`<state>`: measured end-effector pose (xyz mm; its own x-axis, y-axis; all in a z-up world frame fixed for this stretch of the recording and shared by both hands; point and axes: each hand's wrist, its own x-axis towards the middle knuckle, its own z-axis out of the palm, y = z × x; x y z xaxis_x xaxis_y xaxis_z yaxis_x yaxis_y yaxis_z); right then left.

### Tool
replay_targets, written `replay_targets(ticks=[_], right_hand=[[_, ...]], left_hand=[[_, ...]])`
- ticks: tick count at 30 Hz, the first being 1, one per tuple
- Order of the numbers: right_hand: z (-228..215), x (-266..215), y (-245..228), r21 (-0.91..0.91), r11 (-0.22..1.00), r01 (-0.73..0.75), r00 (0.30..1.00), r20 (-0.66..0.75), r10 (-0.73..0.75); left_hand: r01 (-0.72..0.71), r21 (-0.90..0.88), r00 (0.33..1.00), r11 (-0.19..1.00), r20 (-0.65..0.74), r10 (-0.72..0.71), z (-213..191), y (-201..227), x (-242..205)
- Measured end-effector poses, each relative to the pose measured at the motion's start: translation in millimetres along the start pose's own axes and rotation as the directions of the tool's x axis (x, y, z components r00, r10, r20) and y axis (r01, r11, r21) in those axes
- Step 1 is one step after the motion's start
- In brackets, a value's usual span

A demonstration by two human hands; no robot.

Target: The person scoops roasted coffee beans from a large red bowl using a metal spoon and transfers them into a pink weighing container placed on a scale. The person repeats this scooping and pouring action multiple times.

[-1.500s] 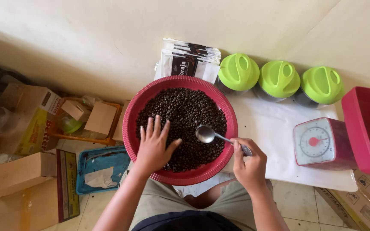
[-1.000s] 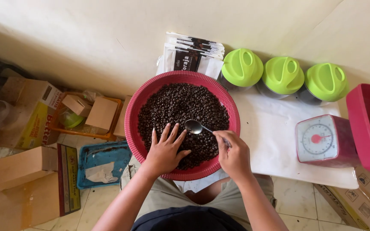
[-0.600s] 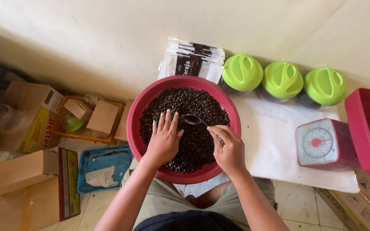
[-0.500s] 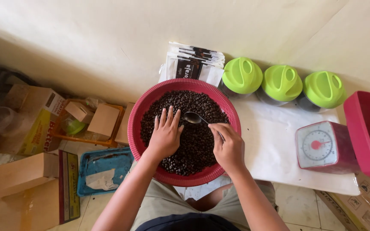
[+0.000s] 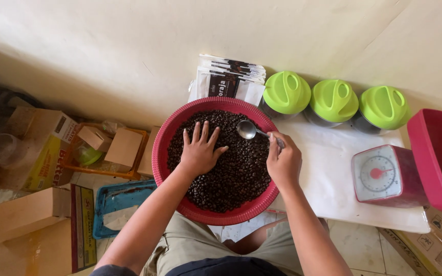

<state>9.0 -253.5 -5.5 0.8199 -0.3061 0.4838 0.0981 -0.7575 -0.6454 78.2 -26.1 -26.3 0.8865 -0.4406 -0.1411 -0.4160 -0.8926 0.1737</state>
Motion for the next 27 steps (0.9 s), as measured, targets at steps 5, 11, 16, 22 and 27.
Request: replay_targets(ticks=[5,11,16,22,27], right_hand=[[9,1,9,-0.02,0.999,-0.046,0.998,0.051,0.047],[-17,-5,-1,-0.052,0.999,-0.016,0.998,0.059,0.019],[-50,-19,4,-0.143,0.988,0.053,0.997,0.071,-0.043],[-40,-37,29,-0.231,0.973,0.005,0.997,0.078,0.013],[-13,-38,5,-0.032,0.98,-0.197,0.968,0.151,0.2]], left_hand=[[-0.091,-0.018,0.994,0.996,-0.065,0.09,16,9,9],[-0.113,-0.029,0.992,0.993,-0.067,0.111,13,7,12],[-0.067,-0.096,0.989,0.993,-0.139,0.053,-12,2,-28],[0.088,-0.176,0.953,0.98,-0.272,-0.134,-3,-17,-83],[0.127,-0.229,0.919,0.965,-0.339,-0.202,21,-12,-97]])
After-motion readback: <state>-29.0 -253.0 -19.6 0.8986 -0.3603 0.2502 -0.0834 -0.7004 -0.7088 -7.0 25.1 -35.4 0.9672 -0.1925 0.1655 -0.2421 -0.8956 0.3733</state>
